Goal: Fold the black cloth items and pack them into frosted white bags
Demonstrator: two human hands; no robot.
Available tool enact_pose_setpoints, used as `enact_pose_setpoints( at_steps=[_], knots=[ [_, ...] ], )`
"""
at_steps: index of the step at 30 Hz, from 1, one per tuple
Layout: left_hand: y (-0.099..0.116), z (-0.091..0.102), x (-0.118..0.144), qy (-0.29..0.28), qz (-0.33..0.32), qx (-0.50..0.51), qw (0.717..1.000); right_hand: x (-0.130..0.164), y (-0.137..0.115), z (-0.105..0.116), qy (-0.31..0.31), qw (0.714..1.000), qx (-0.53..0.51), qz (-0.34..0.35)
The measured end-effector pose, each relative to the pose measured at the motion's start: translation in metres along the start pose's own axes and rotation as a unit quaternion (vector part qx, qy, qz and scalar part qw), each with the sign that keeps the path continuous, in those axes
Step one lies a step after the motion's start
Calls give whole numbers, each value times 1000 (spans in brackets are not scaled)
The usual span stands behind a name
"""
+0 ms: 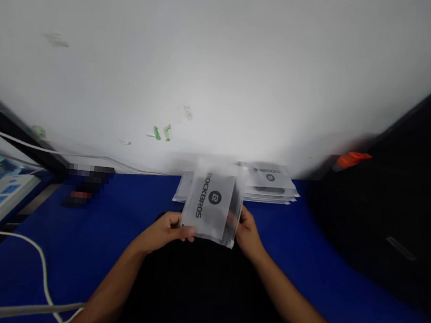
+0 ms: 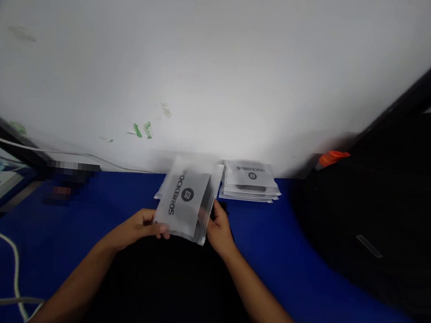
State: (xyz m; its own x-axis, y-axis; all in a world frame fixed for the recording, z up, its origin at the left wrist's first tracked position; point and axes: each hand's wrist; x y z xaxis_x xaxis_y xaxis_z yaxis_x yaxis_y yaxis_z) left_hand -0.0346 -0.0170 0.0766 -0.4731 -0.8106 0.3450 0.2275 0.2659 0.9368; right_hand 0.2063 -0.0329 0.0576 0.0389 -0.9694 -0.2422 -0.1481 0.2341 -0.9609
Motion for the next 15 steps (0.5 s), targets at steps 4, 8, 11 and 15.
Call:
enact_pose_setpoints(
  at_steps=[4,8,11,15],
  knots=[
    [0,15,-1,165,-25,127,978,0,-1,-1,-23,998,-28,-59],
    [0,20,-8,287,-75,276,914,6,-2,-7,-62,988,-73,-117],
    [1,11,-7,173,-15,220,960,6,1,-11,-38,988,-84,-122],
    [-2,5,-6,79,58,78,992,1,4,-7,3,989,-88,-123]
  ],
)
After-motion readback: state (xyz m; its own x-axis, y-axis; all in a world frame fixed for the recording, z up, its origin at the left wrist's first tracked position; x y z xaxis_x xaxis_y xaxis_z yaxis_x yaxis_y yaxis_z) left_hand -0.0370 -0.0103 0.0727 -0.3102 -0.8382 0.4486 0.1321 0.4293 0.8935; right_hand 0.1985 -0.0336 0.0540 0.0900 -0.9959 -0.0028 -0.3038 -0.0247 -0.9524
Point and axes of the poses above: each hand's wrist, its own x-axis away from the middle knuckle, its own z-axis out of the back of the hand, y = z × x, and after that the axes turned 7 degrees about z, right-handed
